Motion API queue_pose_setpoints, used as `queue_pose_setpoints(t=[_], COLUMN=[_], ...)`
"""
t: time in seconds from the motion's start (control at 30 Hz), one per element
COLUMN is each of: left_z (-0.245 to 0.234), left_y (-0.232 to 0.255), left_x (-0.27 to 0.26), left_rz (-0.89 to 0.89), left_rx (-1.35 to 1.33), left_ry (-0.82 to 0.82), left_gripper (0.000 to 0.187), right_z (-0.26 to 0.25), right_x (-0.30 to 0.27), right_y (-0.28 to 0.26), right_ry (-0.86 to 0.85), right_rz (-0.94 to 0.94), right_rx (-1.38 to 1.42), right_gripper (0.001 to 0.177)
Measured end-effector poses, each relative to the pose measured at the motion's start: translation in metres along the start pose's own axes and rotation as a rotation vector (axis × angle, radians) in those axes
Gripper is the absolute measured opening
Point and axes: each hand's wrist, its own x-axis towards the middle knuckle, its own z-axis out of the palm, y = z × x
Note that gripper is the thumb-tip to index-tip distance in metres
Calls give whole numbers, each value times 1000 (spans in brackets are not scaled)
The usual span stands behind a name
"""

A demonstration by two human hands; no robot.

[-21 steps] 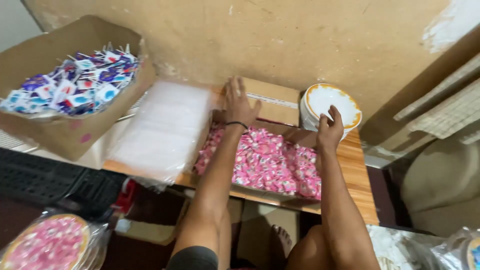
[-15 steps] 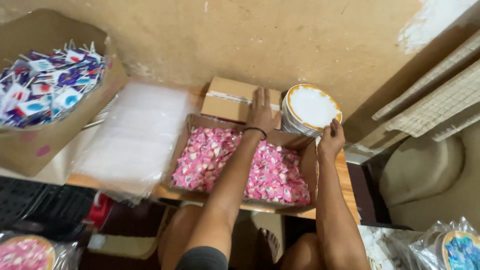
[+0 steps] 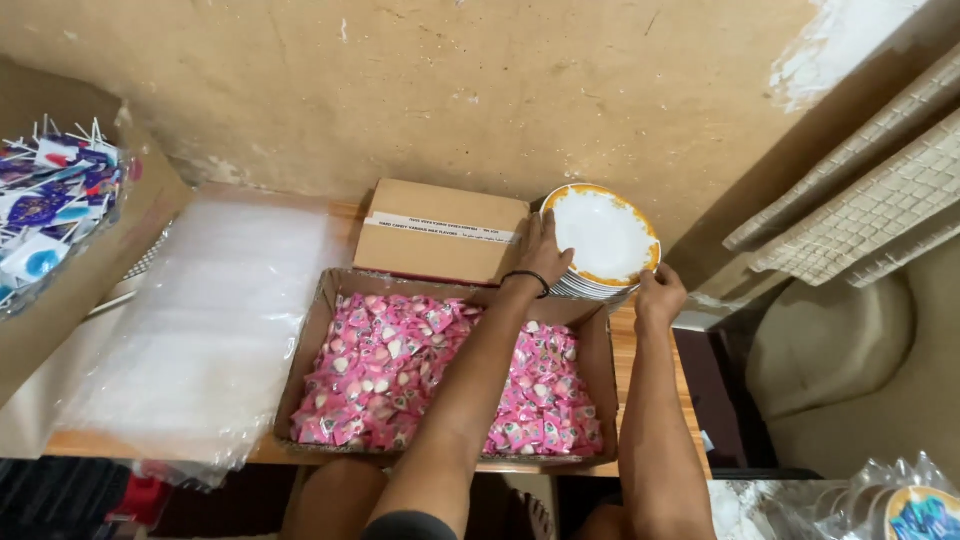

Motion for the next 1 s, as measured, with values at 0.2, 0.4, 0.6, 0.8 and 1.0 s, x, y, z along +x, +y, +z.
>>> queue_pose_setpoints(t=[0.2, 0.4, 0.6, 0.8, 1.0], left_z=[-30, -46, -42, -100, -167], left_y=[35, 53, 39, 21, -42], left_x=[-20, -31, -21, -47, -97], left_rz=[-84, -126, -67, -23, -97], left_rx=[43, -189, -224, -419, -452], left_ry=[-41, -11, 103, 296, 414], left_gripper=[77, 80, 82, 80, 79], right_z=[-5, -22, -17, -10, 21], right_x=[5, -12, -6, -52, -147], right_y=[-8, -29, -52, -123, -152], right_ry=[-75, -170, -99, -197, -490], right_rz=[86, 334, 313, 176, 63], right_rx=[177, 617, 628, 882, 585], right_gripper=[40, 36, 30, 36, 47])
